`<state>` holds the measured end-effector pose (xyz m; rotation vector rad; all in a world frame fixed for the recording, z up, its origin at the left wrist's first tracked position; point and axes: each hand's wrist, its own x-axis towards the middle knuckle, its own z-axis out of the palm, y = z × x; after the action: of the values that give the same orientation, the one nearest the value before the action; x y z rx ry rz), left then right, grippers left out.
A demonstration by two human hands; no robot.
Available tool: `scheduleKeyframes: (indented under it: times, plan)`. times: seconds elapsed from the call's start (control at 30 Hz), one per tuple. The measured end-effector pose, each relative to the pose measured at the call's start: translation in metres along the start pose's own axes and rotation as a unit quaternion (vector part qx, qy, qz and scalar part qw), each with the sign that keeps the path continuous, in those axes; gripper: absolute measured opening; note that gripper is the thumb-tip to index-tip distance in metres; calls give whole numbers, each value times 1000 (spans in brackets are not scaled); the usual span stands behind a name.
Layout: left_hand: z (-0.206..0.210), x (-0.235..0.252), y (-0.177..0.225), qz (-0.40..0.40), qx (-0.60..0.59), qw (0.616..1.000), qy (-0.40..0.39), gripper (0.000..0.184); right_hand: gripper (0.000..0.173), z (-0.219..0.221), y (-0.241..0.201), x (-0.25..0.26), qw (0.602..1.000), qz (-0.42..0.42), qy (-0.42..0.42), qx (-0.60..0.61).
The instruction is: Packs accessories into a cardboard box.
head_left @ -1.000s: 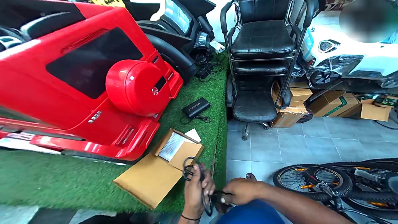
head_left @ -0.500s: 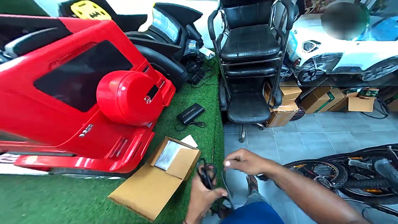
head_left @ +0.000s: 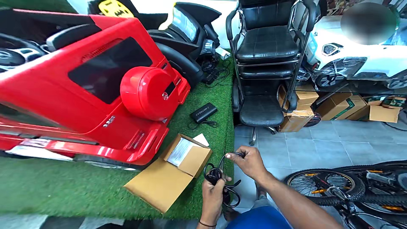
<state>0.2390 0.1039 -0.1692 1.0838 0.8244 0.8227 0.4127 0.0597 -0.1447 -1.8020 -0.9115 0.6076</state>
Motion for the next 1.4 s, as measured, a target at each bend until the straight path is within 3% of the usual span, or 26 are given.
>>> scheduleKeyframes:
  times: [0.13,0.2,0.33,0.4,0.47,0.53,0.63,0.77,0.87,1.03,1.17,1.3,1.4]
  plan:
    - [-14,7,4,23,-121,991,53,20,37,-1,50,-23,984,-6,-178,28]
    - [-24,9,-1,48,-165,985,13,20,38,5,68,-54,967,-44,-239,80]
    - [-35,5,-8,136,-74,986,-68,19,38,23,79,-96,927,44,-279,246]
    - [-46,7,0,166,-22,985,-43,22,30,25,81,-107,904,82,-322,269]
    - [-61,14,11,180,31,983,-19,23,30,18,77,-112,917,39,-348,190]
    - [-80,23,21,177,86,980,-32,32,39,0,60,-107,927,-49,-367,-56]
    - [-97,27,29,151,148,975,-69,37,46,-16,26,-95,858,-174,-400,-271]
    - [-92,13,42,137,230,948,-175,31,45,-2,-5,-63,781,-267,-484,-291]
    - [-67,-2,39,193,278,908,-247,26,43,17,-12,-35,772,-306,-505,-237]
    - [-58,9,10,133,61,966,-212,22,33,28,0,18,795,-370,-481,-4]
    - [-28,18,23,127,96,971,-180,41,30,35,24,44,819,-417,-375,121]
    - [3,38,36,31,123,977,-171,85,25,21,37,76,858,-349,-295,233]
    - [23,49,30,13,151,981,-117,68,24,11,30,102,862,-309,-325,238]
